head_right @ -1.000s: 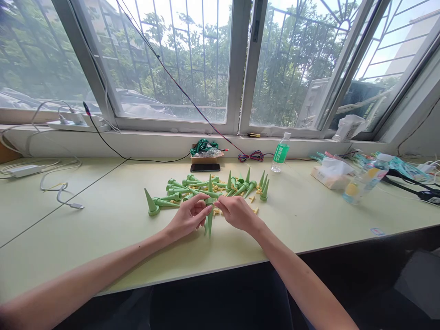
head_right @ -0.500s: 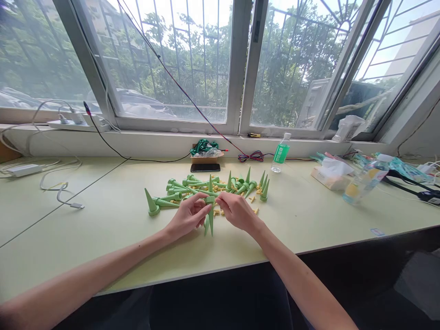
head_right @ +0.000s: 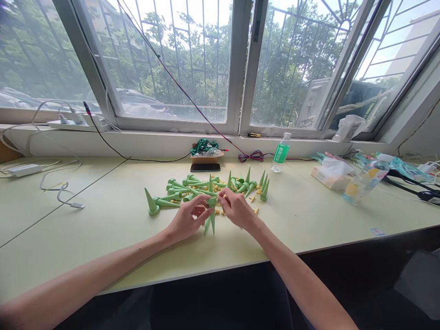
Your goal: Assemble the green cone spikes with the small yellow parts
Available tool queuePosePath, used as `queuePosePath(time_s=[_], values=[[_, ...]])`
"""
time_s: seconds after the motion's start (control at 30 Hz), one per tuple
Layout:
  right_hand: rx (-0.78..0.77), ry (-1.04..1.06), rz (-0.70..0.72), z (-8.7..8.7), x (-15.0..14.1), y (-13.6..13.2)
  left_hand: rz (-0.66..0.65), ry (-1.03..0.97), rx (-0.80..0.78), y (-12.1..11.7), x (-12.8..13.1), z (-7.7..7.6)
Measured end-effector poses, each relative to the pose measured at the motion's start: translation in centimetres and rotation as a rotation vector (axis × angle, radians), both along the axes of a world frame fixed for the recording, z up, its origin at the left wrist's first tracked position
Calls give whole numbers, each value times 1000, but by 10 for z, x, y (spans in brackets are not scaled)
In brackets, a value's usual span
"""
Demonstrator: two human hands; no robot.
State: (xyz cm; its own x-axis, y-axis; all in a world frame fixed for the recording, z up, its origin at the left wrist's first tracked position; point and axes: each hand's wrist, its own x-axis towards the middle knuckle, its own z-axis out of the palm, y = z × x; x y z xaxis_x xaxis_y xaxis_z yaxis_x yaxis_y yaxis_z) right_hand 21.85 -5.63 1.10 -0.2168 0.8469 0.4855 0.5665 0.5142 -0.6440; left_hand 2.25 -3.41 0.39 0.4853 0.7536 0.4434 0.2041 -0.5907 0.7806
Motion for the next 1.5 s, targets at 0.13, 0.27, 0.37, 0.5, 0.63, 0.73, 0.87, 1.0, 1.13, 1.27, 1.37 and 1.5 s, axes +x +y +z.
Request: queuePosePath(time_s=[0.13,0.27,0.37,0.5,0.63,0.73,0.87,1.0,1.13,1.27,1.37,1.5], values=[[54,-20,-14,0,0,0,-32,-75,-127,0,0,2],[114,-57,28,-1,0,0,-52,-154,-254,3,0,3],[114,-65,62,-2,1,1,-45,-178,-273,6,0,1],[125,-78,80,-2,2,2,-43,-172,-259,7,0,-1],[126,-133,74,-1,1,2,-23,-133,-176,5,0,-1],[112,-179,70,-1,1,1,10,-97,-72,3,0,1],[100,-215,50,-2,2,1,13,-96,-56,1,1,3],[97,-219,39,-1,1,0,-7,-130,-169,0,1,4],[86,-165,56,1,0,-2,-24,-180,-259,3,1,4],[109,-110,83,-1,1,-2,-1,-213,-290,6,1,3],[131,-103,89,-4,2,1,-6,-227,-336,7,1,4],[144,-137,71,-6,3,3,-44,-213,-352,7,0,5]])
